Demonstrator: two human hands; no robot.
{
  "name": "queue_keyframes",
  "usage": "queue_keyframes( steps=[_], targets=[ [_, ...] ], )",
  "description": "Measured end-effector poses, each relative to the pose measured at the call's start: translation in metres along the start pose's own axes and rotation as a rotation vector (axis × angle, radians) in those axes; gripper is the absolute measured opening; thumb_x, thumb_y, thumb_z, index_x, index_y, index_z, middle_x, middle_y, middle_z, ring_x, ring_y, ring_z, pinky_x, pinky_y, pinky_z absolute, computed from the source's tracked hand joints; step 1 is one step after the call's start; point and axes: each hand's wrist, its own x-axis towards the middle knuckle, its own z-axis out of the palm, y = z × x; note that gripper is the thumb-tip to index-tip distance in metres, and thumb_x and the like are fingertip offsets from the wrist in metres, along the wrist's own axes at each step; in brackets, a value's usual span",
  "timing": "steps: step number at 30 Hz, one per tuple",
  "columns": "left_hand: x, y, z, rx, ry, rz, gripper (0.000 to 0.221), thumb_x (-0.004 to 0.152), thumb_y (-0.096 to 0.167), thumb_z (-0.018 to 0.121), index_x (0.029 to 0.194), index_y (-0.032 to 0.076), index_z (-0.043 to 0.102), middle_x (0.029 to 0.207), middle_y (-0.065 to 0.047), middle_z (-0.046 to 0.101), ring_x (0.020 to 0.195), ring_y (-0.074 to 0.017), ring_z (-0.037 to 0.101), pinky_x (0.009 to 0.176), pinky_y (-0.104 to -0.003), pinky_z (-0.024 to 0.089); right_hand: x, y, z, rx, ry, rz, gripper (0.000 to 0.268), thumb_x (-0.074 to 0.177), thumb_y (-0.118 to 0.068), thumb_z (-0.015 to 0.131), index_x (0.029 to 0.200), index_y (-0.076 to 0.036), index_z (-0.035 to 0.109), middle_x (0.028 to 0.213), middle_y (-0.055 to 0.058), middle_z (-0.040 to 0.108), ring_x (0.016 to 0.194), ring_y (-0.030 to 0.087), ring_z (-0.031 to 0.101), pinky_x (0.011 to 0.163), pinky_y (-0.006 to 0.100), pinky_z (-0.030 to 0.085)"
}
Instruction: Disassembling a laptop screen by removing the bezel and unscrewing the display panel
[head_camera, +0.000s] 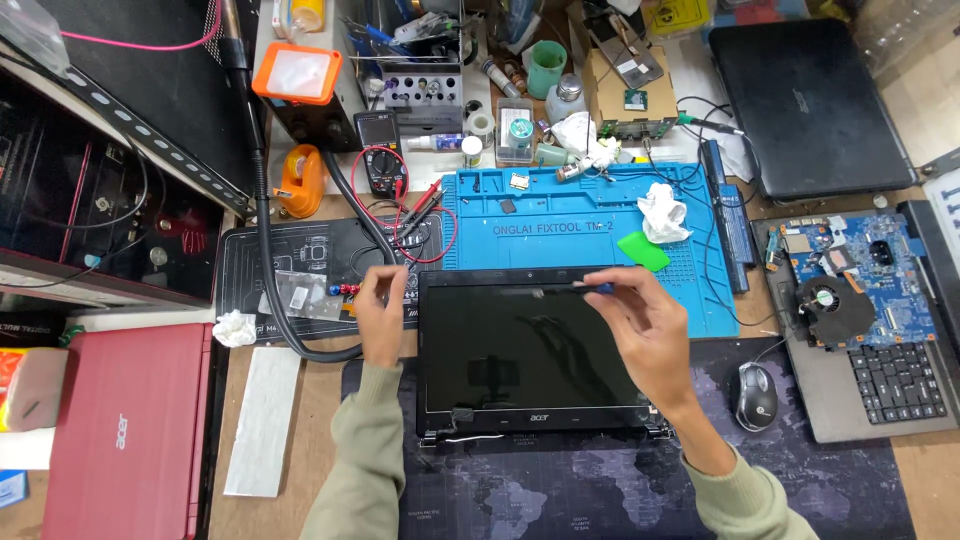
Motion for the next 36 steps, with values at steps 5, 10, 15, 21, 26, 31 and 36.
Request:
queue_keyframes(
  steps=[5, 10, 15, 21, 26, 31, 36],
  targets=[
    [0.025, -0.021, 0.028, -0.026, 0.034, 0.045, 0.006, 0.101, 0.009, 0.067, 0.099, 0.006, 0.071, 0.090, -0.012, 0.069, 0.089, -0.0213, 0.067, 0.085, -0.037, 0.052, 0.032, 0.003, 0.030, -0.107, -0.024, -0.177, 0.016, 0.091, 0.009, 0.073, 0.106, 0.003, 0.071, 0.098, 0.013, 0.073, 0.093, 0.024, 0.075, 0.084, 0.035, 0.062],
    [0.022, -0.036, 0.036, 0.078, 0.003, 0.137, 0.007, 0.102, 0.012, 0.067, 0.098, 0.010, 0.073, 0.088, -0.009, 0.071, 0.085, -0.0249, 0.070, 0.082, -0.036, 0.054, 0.084, 0.012, 0.069, -0.213, -0.058, -0.389, 0.017, 0.091, 0.007, 0.077, 0.107, 0.001, 0.072, 0.096, 0.010, 0.071, 0.090, 0.026, 0.075, 0.080, 0.035, 0.063],
    [0.020, -0.046, 0.036, 0.180, -0.052, 0.283, 0.007, 0.102, 0.011, 0.065, 0.099, 0.008, 0.070, 0.088, -0.009, 0.068, 0.085, -0.0308, 0.069, 0.081, -0.037, 0.055, 0.146, 0.028, 0.128, -0.203, -0.045, -0.591, 0.014, 0.099, 0.004, 0.072, 0.111, -0.002, 0.069, 0.096, 0.010, 0.067, 0.091, 0.028, 0.073, 0.076, 0.036, 0.064],
    [0.020, -0.033, 0.031, 0.162, -0.149, 0.277, 0.014, 0.107, 0.014, 0.053, 0.101, 0.004, 0.062, 0.095, -0.012, 0.062, 0.087, -0.0270, 0.061, 0.077, -0.038, 0.048, 0.185, 0.039, 0.186, -0.266, -0.170, -0.709, 0.013, 0.103, 0.002, 0.066, 0.116, 0.002, 0.063, 0.109, 0.016, 0.065, 0.099, 0.028, 0.066, 0.086, 0.036, 0.060],
    [0.022, -0.033, 0.031, 0.178, -0.143, 0.237, 0.013, 0.104, 0.014, 0.054, 0.100, 0.007, 0.063, 0.096, -0.010, 0.064, 0.090, -0.0274, 0.062, 0.080, -0.039, 0.046, 0.204, 0.059, 0.211, -0.307, -0.186, -0.723, 0.013, 0.104, 0.003, 0.062, 0.117, 0.002, 0.062, 0.109, 0.015, 0.063, 0.097, 0.027, 0.062, 0.081, 0.036, 0.054],
    [0.019, -0.036, 0.031, 0.208, -0.159, 0.200, 0.009, 0.103, 0.012, 0.057, 0.099, 0.008, 0.064, 0.096, -0.007, 0.065, 0.090, -0.0230, 0.064, 0.081, -0.036, 0.045, 0.208, 0.060, 0.220, -0.361, -0.209, -0.744, 0.012, 0.103, 0.005, 0.062, 0.115, 0.002, 0.060, 0.108, 0.014, 0.062, 0.097, 0.027, 0.065, 0.079, 0.035, 0.056],
    [0.019, -0.036, 0.032, 0.199, -0.152, 0.201, 0.007, 0.102, 0.011, 0.058, 0.100, 0.008, 0.064, 0.097, -0.007, 0.066, 0.089, -0.0227, 0.064, 0.081, -0.037, 0.046, 0.204, 0.062, 0.219, -0.404, -0.207, -0.730, 0.014, 0.104, 0.005, 0.060, 0.118, 0.001, 0.060, 0.106, 0.013, 0.060, 0.083, 0.023, 0.059, 0.067, 0.034, 0.051]
  ],
)
